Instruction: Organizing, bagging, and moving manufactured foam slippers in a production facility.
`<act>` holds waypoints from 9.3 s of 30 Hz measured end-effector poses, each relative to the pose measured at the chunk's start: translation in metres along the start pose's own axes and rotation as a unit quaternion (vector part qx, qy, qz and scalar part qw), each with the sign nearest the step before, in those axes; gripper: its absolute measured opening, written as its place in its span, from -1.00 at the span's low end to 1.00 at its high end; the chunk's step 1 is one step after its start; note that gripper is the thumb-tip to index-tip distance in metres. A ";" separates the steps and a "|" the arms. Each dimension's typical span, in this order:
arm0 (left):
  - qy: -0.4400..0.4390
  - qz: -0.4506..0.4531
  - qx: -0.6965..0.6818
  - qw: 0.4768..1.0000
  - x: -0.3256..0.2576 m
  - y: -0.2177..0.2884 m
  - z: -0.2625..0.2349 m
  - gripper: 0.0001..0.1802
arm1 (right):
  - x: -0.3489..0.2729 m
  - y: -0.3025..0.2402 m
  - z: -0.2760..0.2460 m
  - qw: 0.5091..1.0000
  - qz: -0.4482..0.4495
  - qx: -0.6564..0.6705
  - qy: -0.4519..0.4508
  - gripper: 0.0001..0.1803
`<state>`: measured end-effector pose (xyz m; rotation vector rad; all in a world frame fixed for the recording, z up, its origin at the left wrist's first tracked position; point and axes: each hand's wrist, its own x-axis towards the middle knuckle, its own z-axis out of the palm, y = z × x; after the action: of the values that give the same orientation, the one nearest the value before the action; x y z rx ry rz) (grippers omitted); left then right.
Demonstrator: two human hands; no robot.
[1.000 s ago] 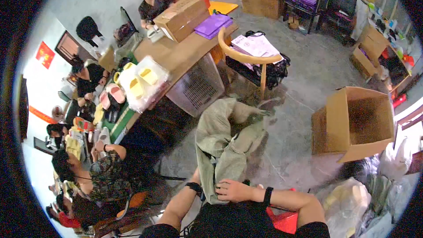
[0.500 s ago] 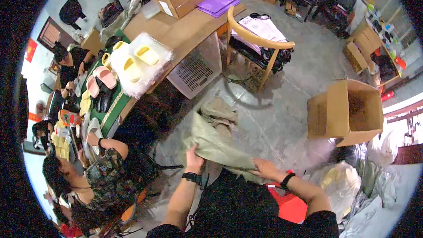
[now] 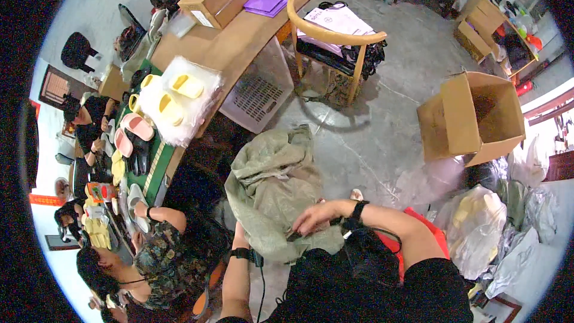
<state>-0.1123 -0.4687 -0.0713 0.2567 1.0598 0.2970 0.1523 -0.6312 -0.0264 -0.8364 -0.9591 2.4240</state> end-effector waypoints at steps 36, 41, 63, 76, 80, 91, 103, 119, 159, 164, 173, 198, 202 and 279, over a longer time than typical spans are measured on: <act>0.002 0.045 0.567 0.822 0.086 0.113 0.325 -0.21 | -0.091 -0.136 -0.036 0.574 -0.216 -0.631 0.475 -0.71; 0.028 -0.015 0.626 0.779 0.131 0.069 0.328 -0.27 | -0.058 -0.136 -0.052 0.556 -0.230 -0.643 0.473 -0.78; -0.361 0.054 0.383 0.849 0.030 0.197 0.398 -0.72 | -0.153 -0.126 -0.238 0.561 -0.079 -0.115 0.816 -0.48; -0.388 0.188 0.293 0.854 -0.036 0.294 0.360 -0.55 | -0.175 -0.153 -0.292 0.462 0.038 -0.368 0.806 -0.59; -0.306 0.248 0.240 0.887 -0.025 0.322 0.360 -0.46 | -0.216 -0.143 -0.292 0.492 -0.084 -0.246 0.831 -0.84; -0.207 0.379 0.616 0.659 0.022 0.343 0.392 -0.42 | -0.312 -0.123 -0.232 0.543 0.062 -0.188 0.816 -0.81; -0.103 0.572 0.781 0.228 0.103 0.387 0.463 -0.80 | -0.375 -0.104 -0.201 0.826 -0.030 0.075 0.557 -0.70; -0.196 0.293 0.857 0.377 0.260 0.378 0.635 -0.65 | -0.470 -0.105 -0.437 0.445 -0.069 -0.032 0.892 -0.76; -0.121 0.465 0.843 0.241 0.546 0.383 0.767 -0.69 | -0.309 -0.055 -0.475 0.449 -0.024 0.335 0.828 -0.50; -0.267 0.348 0.771 0.462 0.555 0.368 0.747 -0.82 | -0.305 -0.069 -0.471 0.418 -0.084 0.354 0.833 -0.50; -0.232 0.083 0.632 0.735 0.557 0.359 0.719 -0.49 | -0.299 -0.042 -0.482 0.410 -0.046 0.339 0.845 -0.50; -0.498 0.306 0.795 0.163 0.399 0.220 0.519 -0.50 | -0.290 -0.069 -0.453 0.484 0.258 0.098 0.831 -0.56; -0.338 0.337 0.879 0.017 0.421 0.167 0.512 -0.38 | -0.304 -0.106 -0.420 0.226 0.090 0.010 0.970 -0.50; -0.189 0.293 0.937 0.002 0.221 0.194 0.441 -0.83 | -0.180 -0.187 -0.327 0.860 0.267 -0.414 0.132 -0.20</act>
<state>0.3551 -0.2366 0.0221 -2.9253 0.1872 0.7458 0.5273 -0.4469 -0.0153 -1.8859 -1.8893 2.1323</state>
